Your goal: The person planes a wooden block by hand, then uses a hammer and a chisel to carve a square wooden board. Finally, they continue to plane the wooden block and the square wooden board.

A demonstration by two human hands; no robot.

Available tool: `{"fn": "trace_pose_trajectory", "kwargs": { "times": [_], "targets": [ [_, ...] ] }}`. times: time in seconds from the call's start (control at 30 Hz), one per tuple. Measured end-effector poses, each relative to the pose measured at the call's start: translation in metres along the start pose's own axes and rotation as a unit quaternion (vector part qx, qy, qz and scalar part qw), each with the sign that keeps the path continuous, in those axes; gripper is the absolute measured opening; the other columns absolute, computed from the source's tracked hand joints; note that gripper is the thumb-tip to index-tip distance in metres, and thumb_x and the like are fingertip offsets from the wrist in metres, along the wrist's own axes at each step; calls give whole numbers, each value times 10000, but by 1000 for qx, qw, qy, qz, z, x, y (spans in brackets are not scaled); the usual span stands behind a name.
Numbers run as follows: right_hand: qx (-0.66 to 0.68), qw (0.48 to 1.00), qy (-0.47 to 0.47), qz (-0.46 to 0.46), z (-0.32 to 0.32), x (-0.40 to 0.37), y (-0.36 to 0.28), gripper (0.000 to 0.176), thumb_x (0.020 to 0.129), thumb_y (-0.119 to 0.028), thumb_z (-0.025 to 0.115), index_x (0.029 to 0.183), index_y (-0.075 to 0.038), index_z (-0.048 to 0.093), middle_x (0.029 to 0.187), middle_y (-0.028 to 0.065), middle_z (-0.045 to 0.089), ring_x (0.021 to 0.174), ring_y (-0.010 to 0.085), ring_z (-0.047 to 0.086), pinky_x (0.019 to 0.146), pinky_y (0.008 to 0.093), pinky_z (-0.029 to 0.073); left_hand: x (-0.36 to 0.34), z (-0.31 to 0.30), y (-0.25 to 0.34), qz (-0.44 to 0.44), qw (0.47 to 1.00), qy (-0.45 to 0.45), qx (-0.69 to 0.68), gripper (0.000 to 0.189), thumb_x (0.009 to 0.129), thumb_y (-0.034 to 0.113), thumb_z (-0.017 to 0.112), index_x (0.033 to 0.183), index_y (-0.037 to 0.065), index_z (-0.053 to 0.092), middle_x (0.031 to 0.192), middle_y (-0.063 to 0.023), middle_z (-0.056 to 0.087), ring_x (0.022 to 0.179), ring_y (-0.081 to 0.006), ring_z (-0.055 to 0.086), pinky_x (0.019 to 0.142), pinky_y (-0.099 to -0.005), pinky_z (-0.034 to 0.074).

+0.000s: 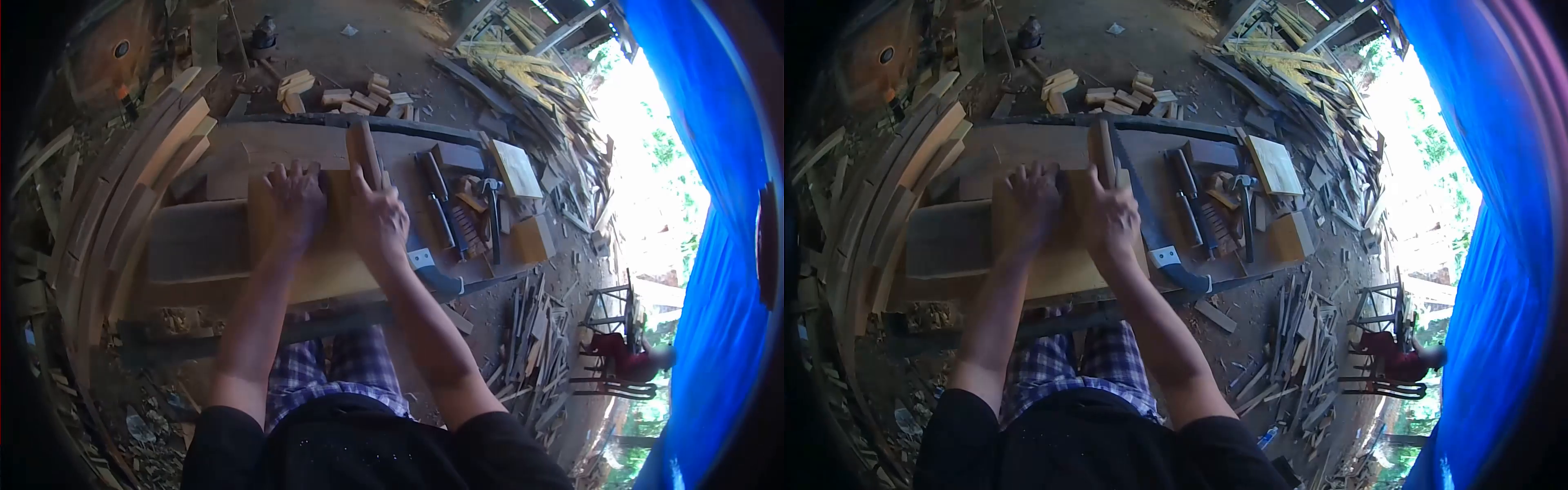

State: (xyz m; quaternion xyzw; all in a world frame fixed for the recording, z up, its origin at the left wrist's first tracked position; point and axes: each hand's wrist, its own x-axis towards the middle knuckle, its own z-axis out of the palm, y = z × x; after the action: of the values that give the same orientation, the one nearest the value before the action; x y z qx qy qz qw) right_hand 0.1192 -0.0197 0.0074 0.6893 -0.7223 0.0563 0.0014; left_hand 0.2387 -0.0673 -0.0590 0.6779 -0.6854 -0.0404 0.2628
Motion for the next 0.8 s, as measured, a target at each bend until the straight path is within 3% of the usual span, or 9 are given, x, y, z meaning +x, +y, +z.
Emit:
{"fn": "trace_pose_trajectory", "kwargs": {
  "times": [0.1,0.17,0.27,0.33,0.4,0.47,0.6,0.73,0.8],
  "targets": [
    [-12,999,33,-17,13,20,0,533,942,-189,490,1457,-271,383,996,261,578,901,422,663,741,498,542,-5,0,1,-49,998,-44,2,279,971,257,464,1146,139,646,1233,-126,582,1217,-345,461,1069,-581,249],
    [29,998,16,-44,-9,-22,8,547,940,-195,505,1463,-289,374,1008,249,588,859,428,668,718,506,543,-5,27,-12,15,989,145,20,210,964,308,486,1044,176,628,1057,-106,594,1091,-327,509,967,-552,327],
    [-17,997,13,-68,-8,-114,23,567,936,-155,518,1463,-312,384,969,255,576,824,425,679,654,509,561,-1,-3,2,-26,998,28,55,210,976,318,462,1023,192,623,1021,-95,602,1066,-314,521,942,-534,340],
    [-42,997,-53,-44,-28,-138,16,593,931,-109,504,1469,-325,381,905,249,565,803,423,691,615,517,576,-1,4,0,-2,995,72,70,223,984,335,447,994,196,623,998,-86,610,1050,-305,529,924,-522,350],
    [9,998,-50,-25,-22,-116,13,541,943,-202,520,1454,-313,385,981,255,597,847,436,682,660,540,554,-1,7,0,-6,996,62,65,215,973,330,462,1025,209,632,1031,-85,607,1058,-307,526,934,-521,347],
    [16,999,16,-47,-8,-65,4,568,918,-91,496,1444,-290,415,919,205,589,782,374,689,628,447,574,-6,19,-7,1,998,52,43,213,959,305,474,1043,202,640,1079,-97,602,1096,-316,515,978,-539,326],
    [13,996,78,-41,28,20,-3,576,896,-96,526,1442,-250,421,938,188,598,798,343,685,675,422,563,-3,5,-2,-22,998,15,49,227,918,252,488,1067,199,650,1133,-113,591,1148,-336,499,1022,-568,306],
    [-26,996,56,-61,16,-29,11,648,865,-111,557,1471,-258,381,952,153,605,795,293,679,636,377,545,4,41,-25,-1,997,56,58,225,930,275,475,1063,218,648,1104,-90,599,1116,-327,510,970,-550,332],
    [-36,994,50,-85,38,-90,35,607,842,-211,582,1430,-225,432,1174,251,502,1034,374,564,816,512,485,1,43,-31,38,994,91,49,228,952,290,448,1045,225,646,1088,-82,605,1087,-318,522,950,-537,344]
  ]
}}
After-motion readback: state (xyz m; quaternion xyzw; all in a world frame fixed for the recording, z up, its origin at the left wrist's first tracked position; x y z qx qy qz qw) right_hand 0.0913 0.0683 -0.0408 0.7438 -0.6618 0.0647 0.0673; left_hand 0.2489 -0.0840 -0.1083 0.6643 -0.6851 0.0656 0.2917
